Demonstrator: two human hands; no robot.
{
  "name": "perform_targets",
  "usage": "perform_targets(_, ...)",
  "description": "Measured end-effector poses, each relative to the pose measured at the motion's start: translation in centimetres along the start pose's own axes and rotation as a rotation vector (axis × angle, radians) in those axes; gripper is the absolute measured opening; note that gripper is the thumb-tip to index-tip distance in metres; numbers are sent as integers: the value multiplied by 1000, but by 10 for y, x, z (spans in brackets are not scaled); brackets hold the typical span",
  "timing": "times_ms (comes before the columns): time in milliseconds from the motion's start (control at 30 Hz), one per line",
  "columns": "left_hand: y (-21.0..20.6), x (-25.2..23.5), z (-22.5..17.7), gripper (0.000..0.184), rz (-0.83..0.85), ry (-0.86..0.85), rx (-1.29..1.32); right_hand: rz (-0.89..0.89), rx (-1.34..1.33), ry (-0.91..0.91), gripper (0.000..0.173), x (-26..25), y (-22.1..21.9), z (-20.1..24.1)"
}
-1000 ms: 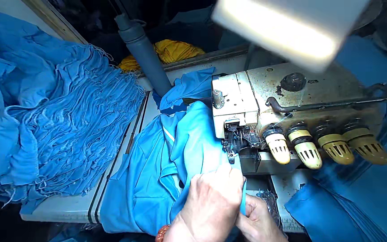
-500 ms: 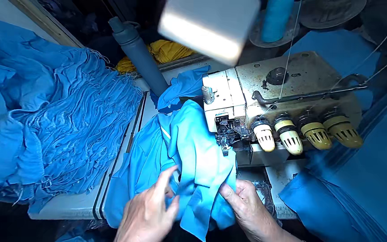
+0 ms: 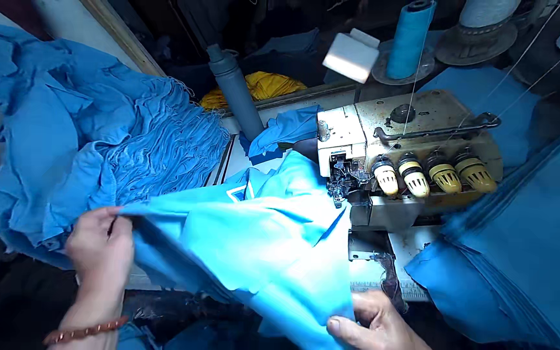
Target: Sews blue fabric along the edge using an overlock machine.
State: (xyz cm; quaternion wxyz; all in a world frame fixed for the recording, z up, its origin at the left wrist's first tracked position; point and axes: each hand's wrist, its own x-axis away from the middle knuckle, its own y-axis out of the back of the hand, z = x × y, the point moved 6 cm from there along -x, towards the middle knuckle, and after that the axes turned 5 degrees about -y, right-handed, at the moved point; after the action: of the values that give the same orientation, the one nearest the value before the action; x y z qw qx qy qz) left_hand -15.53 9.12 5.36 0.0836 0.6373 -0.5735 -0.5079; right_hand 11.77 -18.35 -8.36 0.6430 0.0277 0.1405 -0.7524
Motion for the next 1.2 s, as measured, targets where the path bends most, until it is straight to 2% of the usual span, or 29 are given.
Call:
perform_targets(67, -15, -3, -17, 40, 106, 54, 80, 2, 86, -143, 17, 14, -2, -33)
perform_targets(167, -57, 50, -91, 29, 252, -244, 285, -38, 173, -316, 23, 32, 0, -67)
perform_targets(233, -98, 107, -134, 36, 379, -351, 380, -18, 170, -276, 22, 36, -2, -65)
perform_targets(267, -115, 130, -148, 45, 353, -409, 333, 5, 166, -224, 22, 36, -4, -60)
perform_targets(300, -128, 146, -156, 48, 253, -472, 243, 34, 162, -164, 22, 35, -6, -55)
perform_targets(367, -146, 159, -156, 37, 52, -548, 109, 89, 157, -72, 22, 33, -7, -49)
perform_targets(400, -150, 160, -153, 29, 7, -557, 87, 105, 161, -54, 22, 33, -7, -48)
perform_targets(467, -150, 158, -145, 15, 10, -542, 118, 99, 180, -64, 23, 36, -3, -50)
perform_targets(500, -146, 155, -143, 14, 29, -524, 152, 65, 182, -88, 22, 38, 0, -51)
perform_targets(567, -137, 146, -142, 19, 84, -486, 230, -104, 152, -163, 23, 40, 9, -49)
perform_targets(633, -126, 135, -145, 19, 124, -510, 288, -334, 96, -201, 30, 35, 22, -40)
perform_targets(733, -105, 114, -153, 20, 153, -599, 260, -492, 75, -124, 44, 16, 43, -34)
perform_targets(867, -87, 89, -168, 20, 275, -733, 326, -473, 30, -78, 38, -1, 45, -26)
perform_targets(1000, -73, 93, -191, 19, 587, -783, 363, -392, -53, -152, 14, 11, 30, -22)
perform_targets(1133, -85, 116, -210, 16, 768, -820, 307, -315, -126, -115, 8, 15, 30, -24)
perform_targets(1200, -100, 122, -214, 15, 762, -853, 275, -338, -132, -106, 9, 8, 35, -20)
